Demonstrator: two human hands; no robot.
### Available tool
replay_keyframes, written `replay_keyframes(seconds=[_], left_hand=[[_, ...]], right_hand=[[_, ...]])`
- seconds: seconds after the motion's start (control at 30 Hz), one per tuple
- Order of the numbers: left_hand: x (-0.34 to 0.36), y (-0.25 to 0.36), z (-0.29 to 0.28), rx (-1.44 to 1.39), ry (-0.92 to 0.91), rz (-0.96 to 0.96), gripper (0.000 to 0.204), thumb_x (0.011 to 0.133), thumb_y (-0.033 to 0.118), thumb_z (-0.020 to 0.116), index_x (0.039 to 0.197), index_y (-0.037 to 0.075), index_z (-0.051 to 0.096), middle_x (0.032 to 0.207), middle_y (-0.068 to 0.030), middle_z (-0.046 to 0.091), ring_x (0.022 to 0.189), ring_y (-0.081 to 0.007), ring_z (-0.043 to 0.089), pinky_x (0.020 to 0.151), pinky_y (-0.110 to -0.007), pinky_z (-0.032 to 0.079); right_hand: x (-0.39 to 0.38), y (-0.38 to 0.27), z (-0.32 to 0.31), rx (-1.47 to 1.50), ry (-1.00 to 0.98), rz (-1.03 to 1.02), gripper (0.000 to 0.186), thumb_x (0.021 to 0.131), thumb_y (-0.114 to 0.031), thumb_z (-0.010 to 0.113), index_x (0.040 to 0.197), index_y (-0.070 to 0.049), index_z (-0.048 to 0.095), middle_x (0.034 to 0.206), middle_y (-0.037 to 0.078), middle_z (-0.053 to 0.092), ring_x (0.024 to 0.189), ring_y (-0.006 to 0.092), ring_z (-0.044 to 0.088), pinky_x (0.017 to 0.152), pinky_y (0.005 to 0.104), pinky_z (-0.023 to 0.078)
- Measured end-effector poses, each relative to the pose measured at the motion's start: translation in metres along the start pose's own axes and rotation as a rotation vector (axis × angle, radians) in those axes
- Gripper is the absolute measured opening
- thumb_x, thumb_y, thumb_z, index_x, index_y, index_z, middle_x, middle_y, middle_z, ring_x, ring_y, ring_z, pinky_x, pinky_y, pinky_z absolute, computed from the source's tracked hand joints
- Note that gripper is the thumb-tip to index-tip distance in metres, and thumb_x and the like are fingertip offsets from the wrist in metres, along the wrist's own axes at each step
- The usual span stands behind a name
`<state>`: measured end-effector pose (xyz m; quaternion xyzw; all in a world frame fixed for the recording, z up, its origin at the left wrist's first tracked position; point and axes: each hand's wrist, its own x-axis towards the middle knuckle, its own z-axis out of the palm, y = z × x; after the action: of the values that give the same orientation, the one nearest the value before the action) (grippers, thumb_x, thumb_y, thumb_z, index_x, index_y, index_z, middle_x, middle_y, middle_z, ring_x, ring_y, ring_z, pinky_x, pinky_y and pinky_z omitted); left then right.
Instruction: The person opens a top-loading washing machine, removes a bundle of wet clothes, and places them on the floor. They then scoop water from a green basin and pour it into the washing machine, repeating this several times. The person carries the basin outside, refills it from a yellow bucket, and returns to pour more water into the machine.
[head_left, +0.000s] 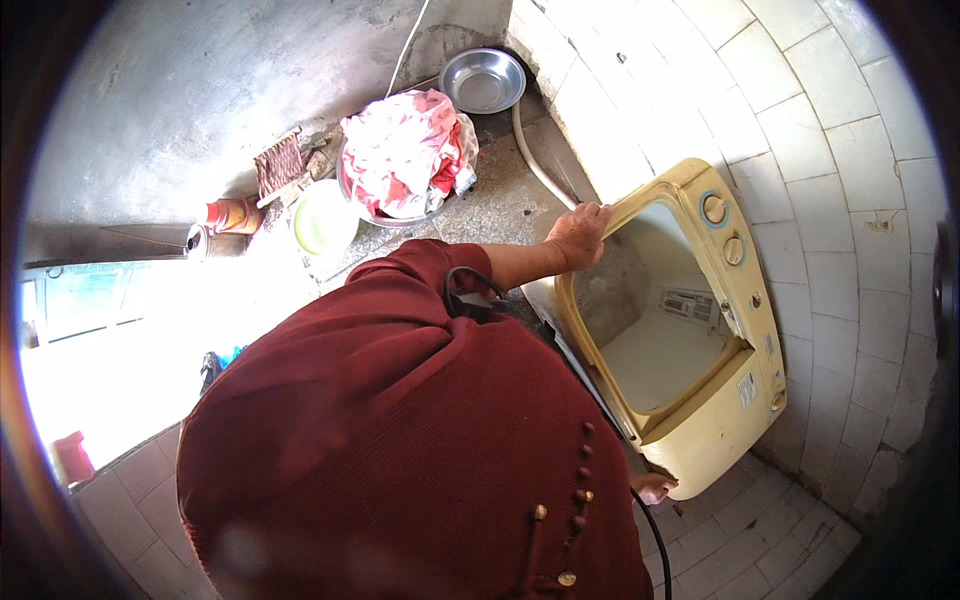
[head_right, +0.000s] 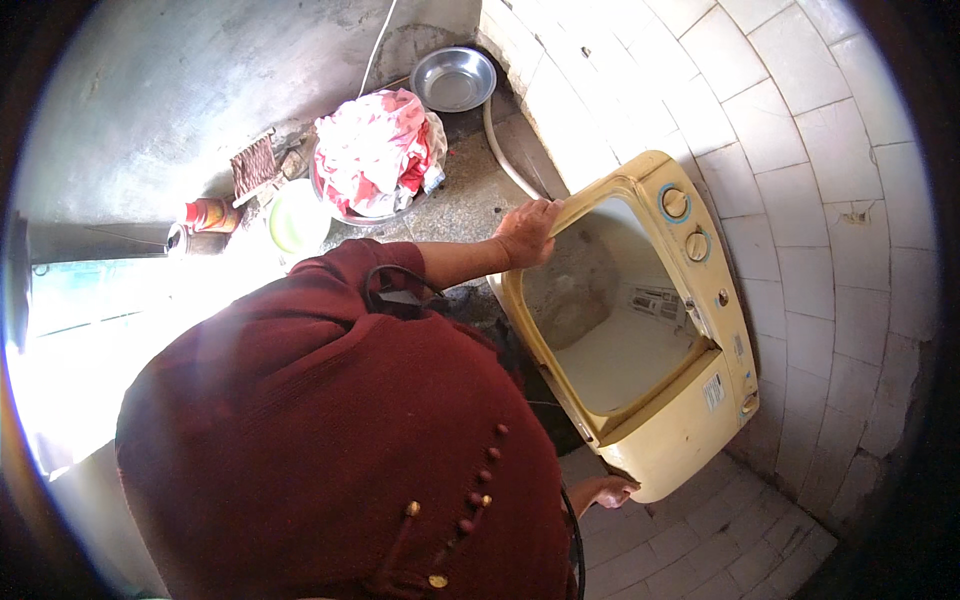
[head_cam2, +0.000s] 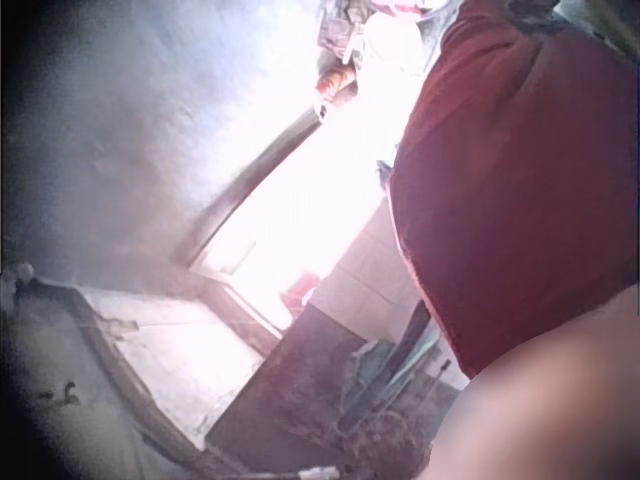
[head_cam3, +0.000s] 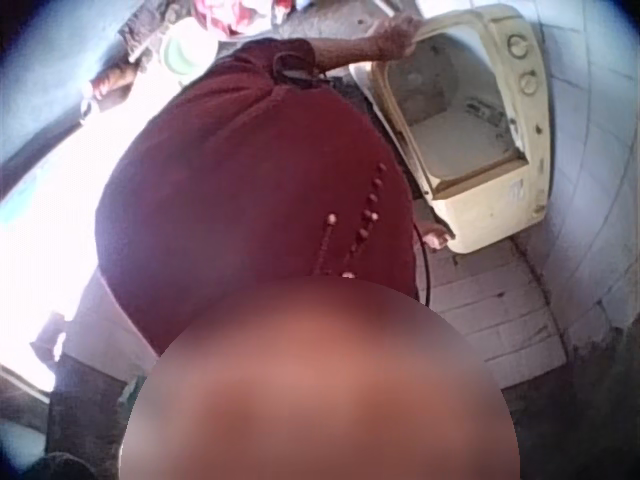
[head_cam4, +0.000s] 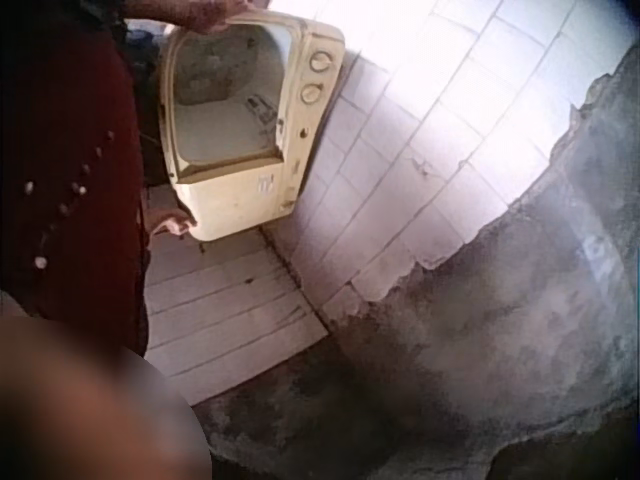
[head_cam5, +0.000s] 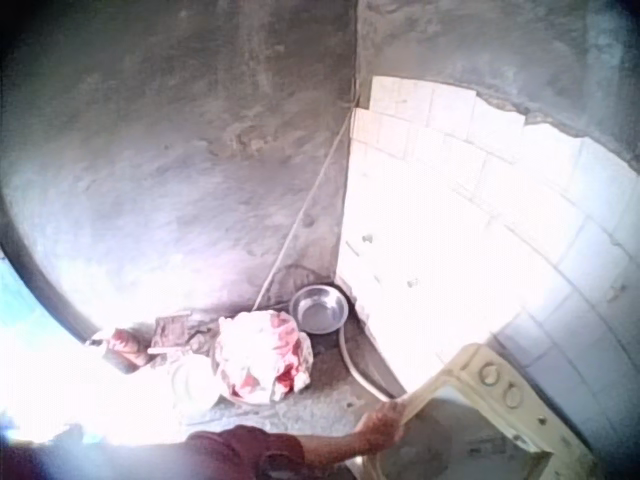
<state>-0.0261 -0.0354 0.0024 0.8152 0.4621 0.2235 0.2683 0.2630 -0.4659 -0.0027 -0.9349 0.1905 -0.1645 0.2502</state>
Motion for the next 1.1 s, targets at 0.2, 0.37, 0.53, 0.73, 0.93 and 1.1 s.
replay_keyframes(seconds=[0.2, 0.37, 0.53, 0.73, 0.93, 1.1], left_hand=[[0.000, -0.002, 0.003, -0.032, 0.026, -0.012, 0.053, 0.070, 0.012, 0.064, 0.118, 0.001, 0.045, 0.101, -0.0168, 0.054, 0.098, -0.0327, 0.055, 0.084, -0.041, 0.048], [0.001, -0.006, 0.006, -0.043, 0.018, -0.009, 0.054, 0.070, 0.013, 0.065, 0.119, 0.001, 0.045, 0.101, -0.0162, 0.054, 0.099, -0.0317, 0.055, 0.085, -0.040, 0.047], [0.001, -0.005, 0.005, -0.013, 0.037, -0.001, 0.055, 0.069, 0.015, 0.065, 0.119, 0.002, 0.046, 0.101, -0.0157, 0.054, 0.099, -0.0311, 0.055, 0.085, -0.039, 0.048], [0.001, -0.004, 0.002, -0.020, 0.036, -0.004, 0.055, 0.070, 0.015, 0.065, 0.120, 0.003, 0.046, 0.101, -0.0153, 0.054, 0.099, -0.0305, 0.055, 0.084, -0.039, 0.048], [0.001, -0.005, 0.002, -0.076, 0.024, -0.019, 0.055, 0.070, 0.015, 0.066, 0.120, 0.004, 0.046, 0.102, -0.0151, 0.053, 0.099, -0.0315, 0.055, 0.083, -0.041, 0.049], [0.001, -0.005, 0.002, -0.073, 0.020, -0.022, 0.054, 0.070, 0.015, 0.065, 0.120, 0.006, 0.046, 0.103, -0.0150, 0.053, 0.101, -0.0320, 0.054, 0.084, -0.042, 0.048]], right_hand=[[0.001, 0.001, -0.004, -0.036, 0.039, -0.007, 0.057, 0.092, -0.047, 0.041, 0.076, 0.001, 0.066, 0.072, 0.014, 0.064, 0.064, 0.0284, 0.059, 0.057, 0.0406, 0.046], [0.001, 0.001, -0.004, -0.053, 0.057, -0.008, 0.057, 0.092, -0.047, 0.040, 0.076, 0.001, 0.066, 0.074, 0.015, 0.065, 0.066, 0.0296, 0.061, 0.058, 0.0413, 0.047], [0.001, 0.001, -0.006, -0.073, 0.064, -0.008, 0.058, 0.092, -0.047, 0.039, 0.076, 0.001, 0.067, 0.075, 0.016, 0.066, 0.067, 0.0307, 0.062, 0.060, 0.0420, 0.048], [0.000, 0.002, -0.005, -0.032, 0.063, -0.022, 0.056, 0.092, -0.043, 0.038, 0.079, 0.002, 0.068, 0.084, 0.020, 0.067, 0.079, 0.0369, 0.063, 0.069, 0.0478, 0.049], [0.007, 0.009, 0.001, -0.166, 0.070, -0.060, 0.052, 0.095, -0.039, 0.040, 0.075, 0.001, 0.067, 0.082, 0.019, 0.067, 0.078, 0.0338, 0.065, 0.070, 0.0440, 0.052], [0.012, 0.015, 0.005, -0.174, 0.093, -0.063, 0.054, 0.096, -0.041, 0.037, 0.079, 0.001, 0.068, 0.087, 0.019, 0.067, 0.082, 0.0349, 0.064, 0.071, 0.0451, 0.052]])
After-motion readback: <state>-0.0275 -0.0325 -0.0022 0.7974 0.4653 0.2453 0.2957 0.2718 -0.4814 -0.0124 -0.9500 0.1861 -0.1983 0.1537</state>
